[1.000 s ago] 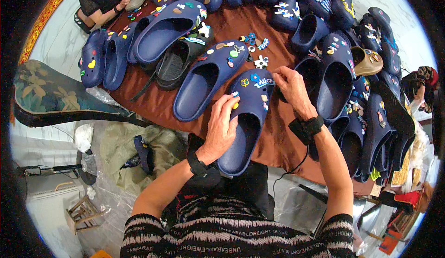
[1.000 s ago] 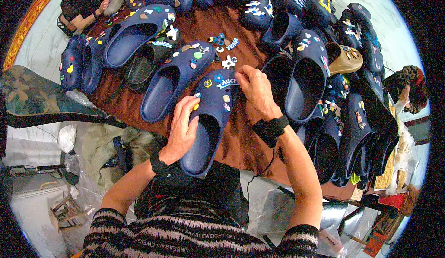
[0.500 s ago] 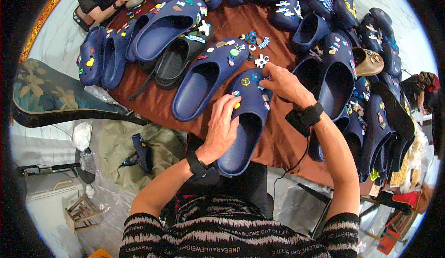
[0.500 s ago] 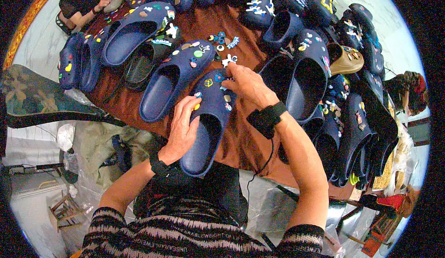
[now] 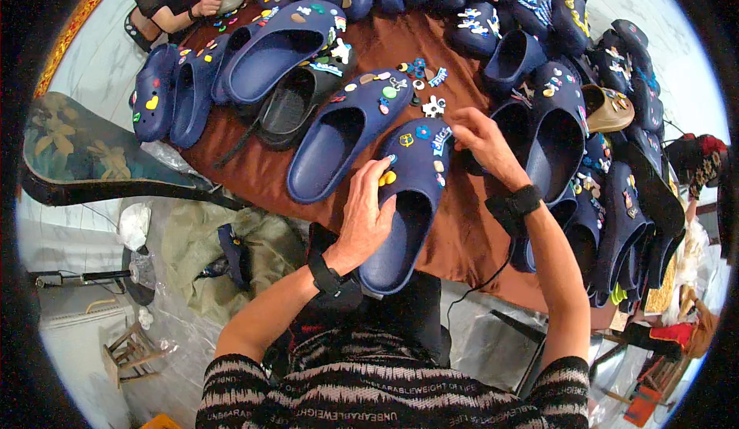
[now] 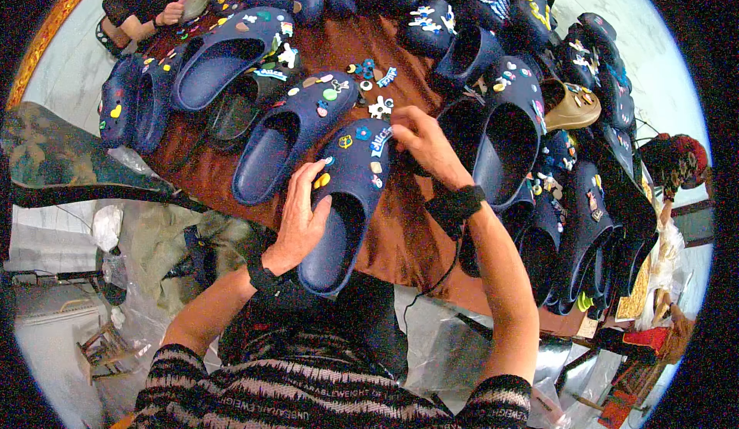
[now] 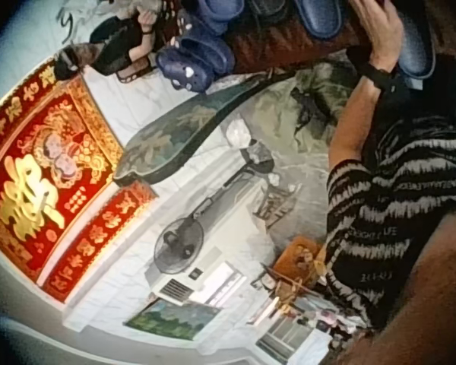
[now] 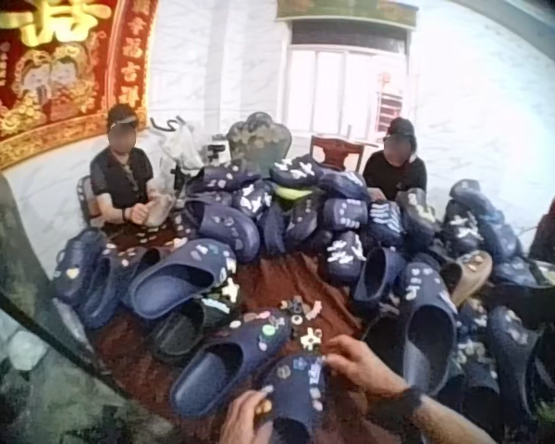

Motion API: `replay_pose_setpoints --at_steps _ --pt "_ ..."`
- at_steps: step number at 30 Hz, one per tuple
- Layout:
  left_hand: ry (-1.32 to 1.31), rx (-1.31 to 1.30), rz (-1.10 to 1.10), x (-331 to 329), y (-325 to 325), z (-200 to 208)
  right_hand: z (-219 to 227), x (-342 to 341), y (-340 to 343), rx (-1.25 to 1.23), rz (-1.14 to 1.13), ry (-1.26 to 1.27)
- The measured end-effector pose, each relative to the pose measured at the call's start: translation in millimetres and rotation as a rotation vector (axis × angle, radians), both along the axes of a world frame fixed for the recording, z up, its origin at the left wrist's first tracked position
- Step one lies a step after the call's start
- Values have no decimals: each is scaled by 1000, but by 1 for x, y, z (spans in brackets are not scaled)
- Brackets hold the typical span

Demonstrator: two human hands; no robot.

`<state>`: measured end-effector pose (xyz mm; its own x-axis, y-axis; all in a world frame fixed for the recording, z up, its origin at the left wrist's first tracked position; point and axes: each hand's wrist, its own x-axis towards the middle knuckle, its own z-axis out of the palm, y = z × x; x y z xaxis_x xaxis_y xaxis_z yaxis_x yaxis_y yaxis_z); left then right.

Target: Manually attaching decorative charms and jigsaw pieces to the upper of foam clogs.

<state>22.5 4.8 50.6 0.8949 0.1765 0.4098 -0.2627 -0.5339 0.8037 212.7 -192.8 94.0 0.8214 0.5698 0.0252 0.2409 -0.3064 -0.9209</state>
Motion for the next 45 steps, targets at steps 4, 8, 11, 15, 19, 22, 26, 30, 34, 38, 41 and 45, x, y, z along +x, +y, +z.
replay_pose_setpoints --at_steps 4,8,11,15,19,22,26,30,34,38,41,45 --pt "3 -40 -15 -2 1 0 -10 -6 -11 -16 -118 -39" --pt "17 -76 -4 -5 3 -4 -4 -41 -4 -4 -209 -4" --pt "85 -150 15 -13 6 -10 -10 -62 -4 4 -182 27" --pt "167 -111 11 -25 5 -12 -32 -80 -22 -56 -194 16" --pt "199 -41 32 -38 3 -13 -62 -86 -37 -108 -162 -2" --pt "233 51 58 -49 7 -18 -65 -96 -30 -70 -144 -10" --pt "234 77 69 -52 -1 -28 -66 -100 -31 -6 -226 89" --pt "252 5 42 -55 3 -23 -74 -103 -29 -33 -300 -105" --pt "289 -206 -15 -58 13 -7 -81 -102 -27 44 -327 -33" --pt "197 -245 -24 -60 26 26 -91 -101 -29 58 -370 -43" --pt "-23 24 135 -44 73 68 -85 -103 -29 7 -375 -64" --pt "-196 186 447 -1 169 124 -85 -103 -31 30 -407 -16"
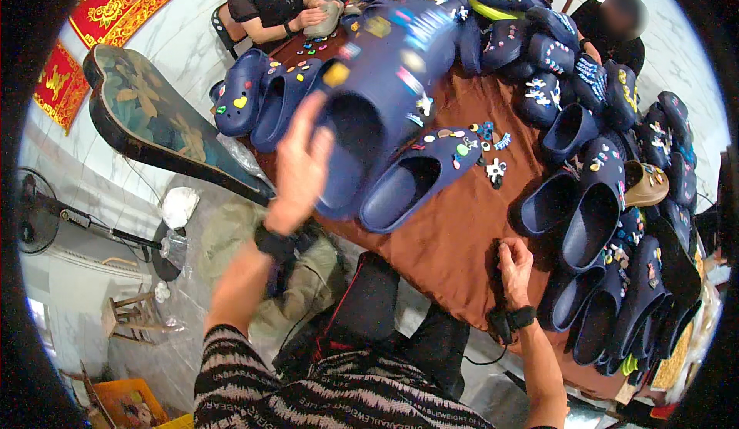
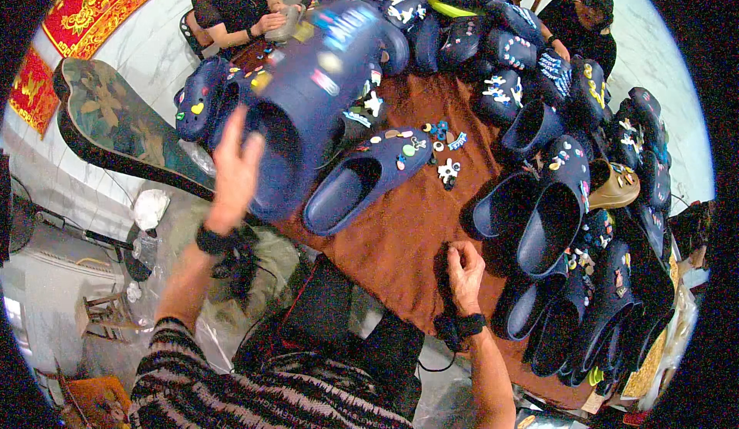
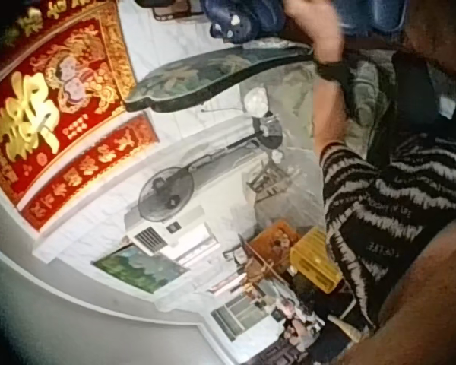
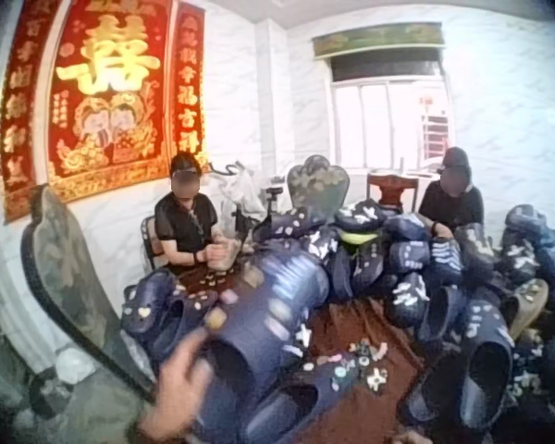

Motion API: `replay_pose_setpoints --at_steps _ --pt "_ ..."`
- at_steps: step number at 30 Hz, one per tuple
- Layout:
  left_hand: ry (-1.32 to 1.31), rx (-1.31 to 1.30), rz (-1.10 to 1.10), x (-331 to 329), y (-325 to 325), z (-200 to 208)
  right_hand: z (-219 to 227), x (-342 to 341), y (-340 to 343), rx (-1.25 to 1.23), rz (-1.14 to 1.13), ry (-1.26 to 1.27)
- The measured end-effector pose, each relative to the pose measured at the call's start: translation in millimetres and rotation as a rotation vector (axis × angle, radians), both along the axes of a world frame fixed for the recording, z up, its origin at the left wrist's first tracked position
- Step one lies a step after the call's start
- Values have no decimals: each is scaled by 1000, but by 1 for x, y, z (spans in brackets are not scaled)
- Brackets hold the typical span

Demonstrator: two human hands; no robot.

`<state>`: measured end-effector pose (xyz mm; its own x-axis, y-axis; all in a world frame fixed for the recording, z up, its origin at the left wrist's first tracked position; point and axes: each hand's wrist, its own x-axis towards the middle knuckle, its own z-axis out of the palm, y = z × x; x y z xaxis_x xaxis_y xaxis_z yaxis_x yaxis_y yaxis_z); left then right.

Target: Manually attaching decorative charms and jigsaw pieces to the upper of foam clogs.

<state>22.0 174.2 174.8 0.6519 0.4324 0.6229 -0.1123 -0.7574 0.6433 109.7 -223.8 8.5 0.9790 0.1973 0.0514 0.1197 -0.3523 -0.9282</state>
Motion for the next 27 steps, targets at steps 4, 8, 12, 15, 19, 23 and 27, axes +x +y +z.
replay_pose_setpoints --at_steps 4,8,12,15,19,23,27 --pt "-56 164 255 27 119 15 6 -2 8 38 20 2" --pt "37 191 323 47 185 2 -2 1 8 18 32 -49" --pt "24 210 208 91 196 -28 0 -2 3 38 28 -77" --pt "67 188 96 110 200 -40 9 -6 6 39 9 42" --pt "311 293 195 115 213 -61 6 -6 13 50 12 33" --pt "285 304 260 119 195 -68 -4 -2 2 -35 29 -67" --pt "116 353 142 125 180 -59 -2 0 -8 -86 -45 -79"
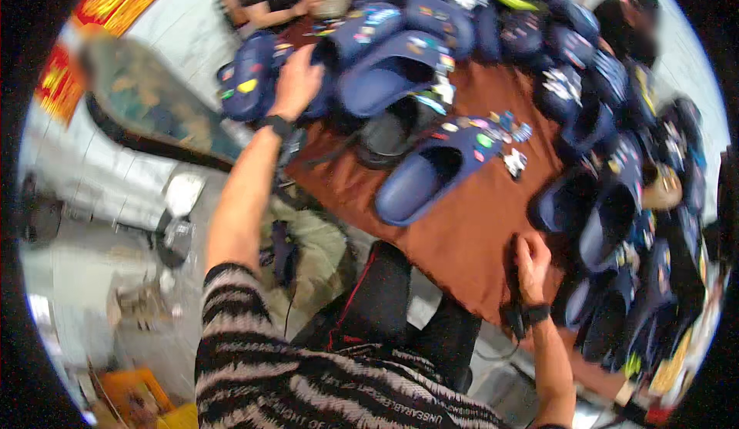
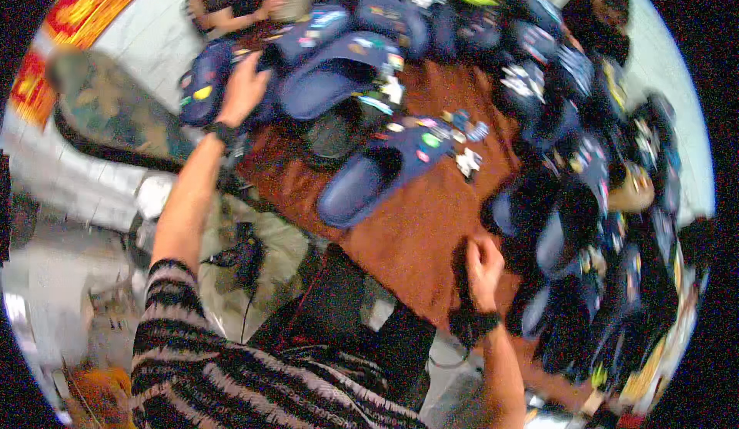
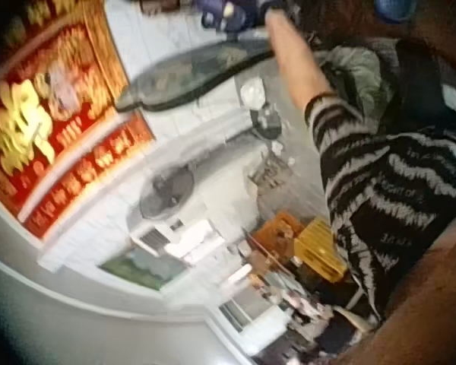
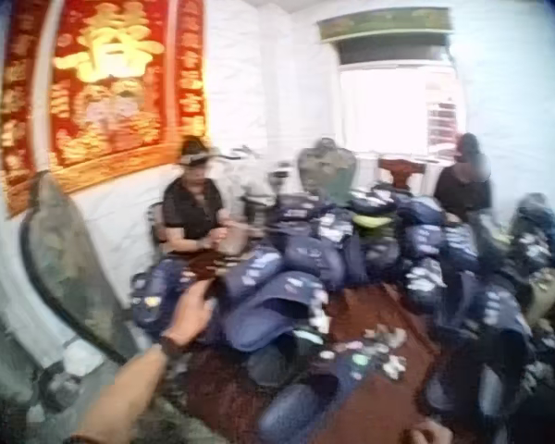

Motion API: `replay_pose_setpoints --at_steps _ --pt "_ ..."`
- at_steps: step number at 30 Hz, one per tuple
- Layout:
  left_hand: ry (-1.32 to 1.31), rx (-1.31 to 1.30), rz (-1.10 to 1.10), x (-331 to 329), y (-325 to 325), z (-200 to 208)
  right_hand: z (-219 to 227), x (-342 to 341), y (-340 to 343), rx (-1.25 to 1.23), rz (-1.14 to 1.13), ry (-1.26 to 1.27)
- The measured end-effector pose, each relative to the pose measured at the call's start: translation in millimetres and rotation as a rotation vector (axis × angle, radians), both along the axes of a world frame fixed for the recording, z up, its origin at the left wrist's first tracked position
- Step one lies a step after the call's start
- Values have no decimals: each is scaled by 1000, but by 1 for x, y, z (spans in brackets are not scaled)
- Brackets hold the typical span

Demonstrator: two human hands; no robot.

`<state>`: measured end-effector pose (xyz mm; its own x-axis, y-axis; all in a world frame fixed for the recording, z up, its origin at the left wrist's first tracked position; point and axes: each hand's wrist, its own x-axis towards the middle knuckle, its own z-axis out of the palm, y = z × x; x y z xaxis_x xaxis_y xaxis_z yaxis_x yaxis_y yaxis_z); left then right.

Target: Manually attaching decorative charms and jigsaw pieces to the upper of foam clogs.

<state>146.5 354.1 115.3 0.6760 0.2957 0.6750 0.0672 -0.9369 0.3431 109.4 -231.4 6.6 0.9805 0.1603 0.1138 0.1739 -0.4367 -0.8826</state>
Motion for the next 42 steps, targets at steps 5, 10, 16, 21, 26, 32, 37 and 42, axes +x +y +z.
replay_pose_setpoints --at_steps 5,10,16,21,26,32,37,42 --pt "-25 25 -19 -63 16 22 9 -1 35 20 78 -55" --pt "-238 -141 -106 -80 -98 24 6 -1 8 -7 -18 16" --pt "-189 21 -341 -149 -232 19 15 -8 21 -16 -9 13" --pt "115 -12 -425 -134 -284 -23 40 -22 13 -90 67 6" --pt "319 -35 -377 -104 -273 -58 62 -40 -27 -80 -27 -213" --pt "358 106 -350 -99 -268 -80 109 -16 -87 -41 -353 -527" --pt "334 148 -264 -94 -271 -89 115 32 -124 -340 -457 -375" --pt "315 173 -184 -94 -280 -87 113 54 -127 -624 -431 -237"
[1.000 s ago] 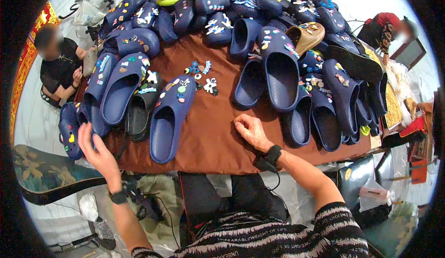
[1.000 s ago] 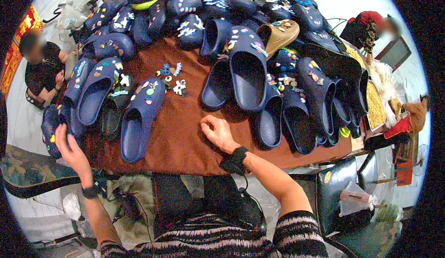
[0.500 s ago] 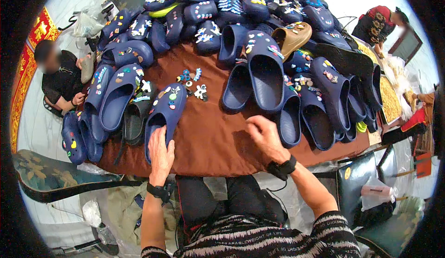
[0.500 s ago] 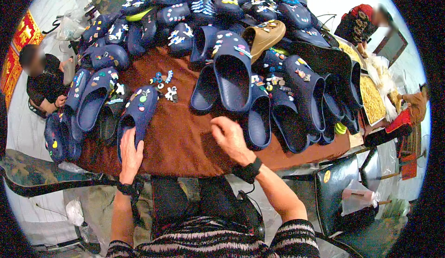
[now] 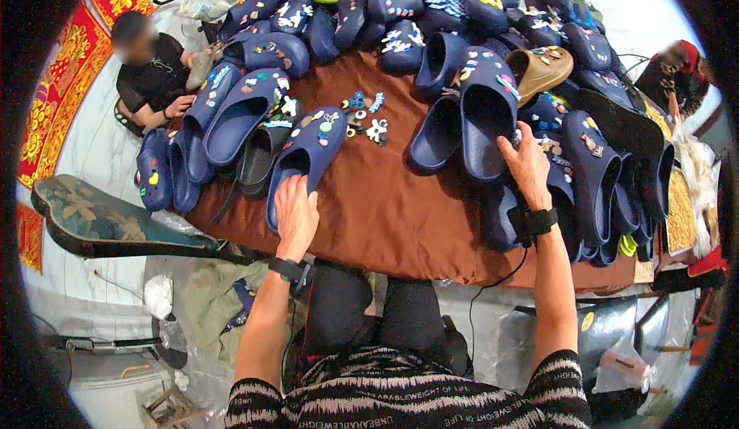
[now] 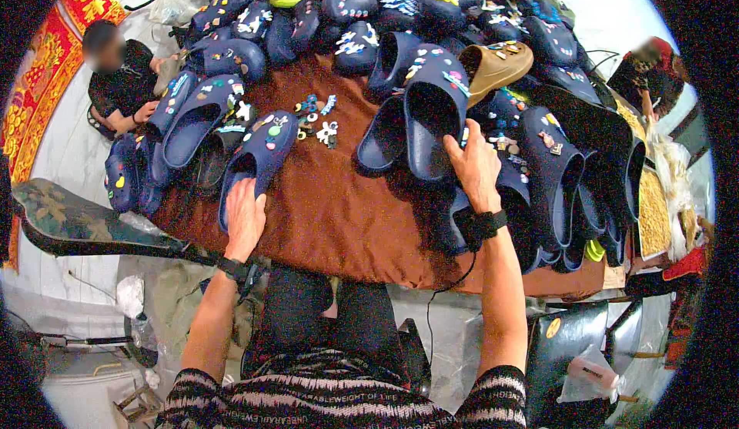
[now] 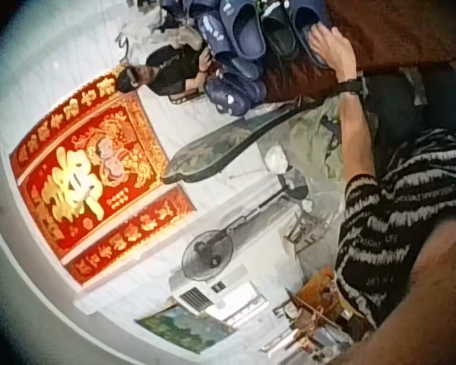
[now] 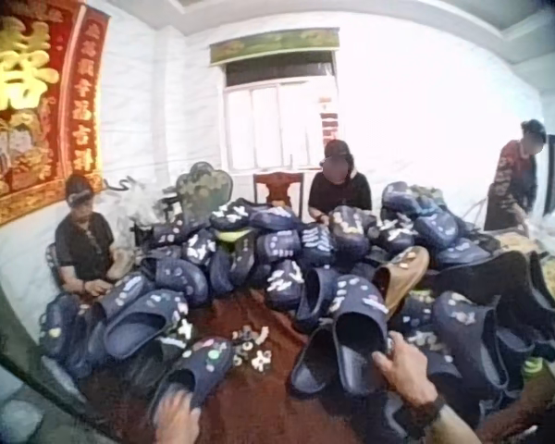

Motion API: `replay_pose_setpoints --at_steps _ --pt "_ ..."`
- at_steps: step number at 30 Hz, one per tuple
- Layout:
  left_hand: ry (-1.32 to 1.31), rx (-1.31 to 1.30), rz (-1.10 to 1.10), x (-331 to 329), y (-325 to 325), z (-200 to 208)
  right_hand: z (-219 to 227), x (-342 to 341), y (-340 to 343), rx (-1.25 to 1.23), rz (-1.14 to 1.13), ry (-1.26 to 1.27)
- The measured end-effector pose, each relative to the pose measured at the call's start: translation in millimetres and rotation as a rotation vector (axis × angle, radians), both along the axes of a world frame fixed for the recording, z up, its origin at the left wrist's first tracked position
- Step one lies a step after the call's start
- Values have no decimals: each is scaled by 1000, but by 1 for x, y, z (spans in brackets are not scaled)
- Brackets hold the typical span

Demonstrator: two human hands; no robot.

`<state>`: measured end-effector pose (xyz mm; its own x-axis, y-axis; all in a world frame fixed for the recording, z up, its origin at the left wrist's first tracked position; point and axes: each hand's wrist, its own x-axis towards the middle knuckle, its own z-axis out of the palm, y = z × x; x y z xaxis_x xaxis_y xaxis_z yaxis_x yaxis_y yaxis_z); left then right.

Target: Manually attaching decorative charms and jigsaw pieces to the upper of foam clogs.

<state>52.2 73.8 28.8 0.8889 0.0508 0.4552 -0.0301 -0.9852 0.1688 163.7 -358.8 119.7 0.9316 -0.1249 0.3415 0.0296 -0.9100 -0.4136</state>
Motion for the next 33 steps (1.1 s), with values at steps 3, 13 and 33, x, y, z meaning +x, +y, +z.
replay_pose_setpoints --at_steps 3,13,33 --pt "63 -35 49 0 -5 5 -10 13 -5 -91 25 -44" --pt "2 -98 31 -3 3 -3 6 -69 37 250 373 -138" --pt "-371 128 59 63 190 205 -57 -156 127 364 527 317"
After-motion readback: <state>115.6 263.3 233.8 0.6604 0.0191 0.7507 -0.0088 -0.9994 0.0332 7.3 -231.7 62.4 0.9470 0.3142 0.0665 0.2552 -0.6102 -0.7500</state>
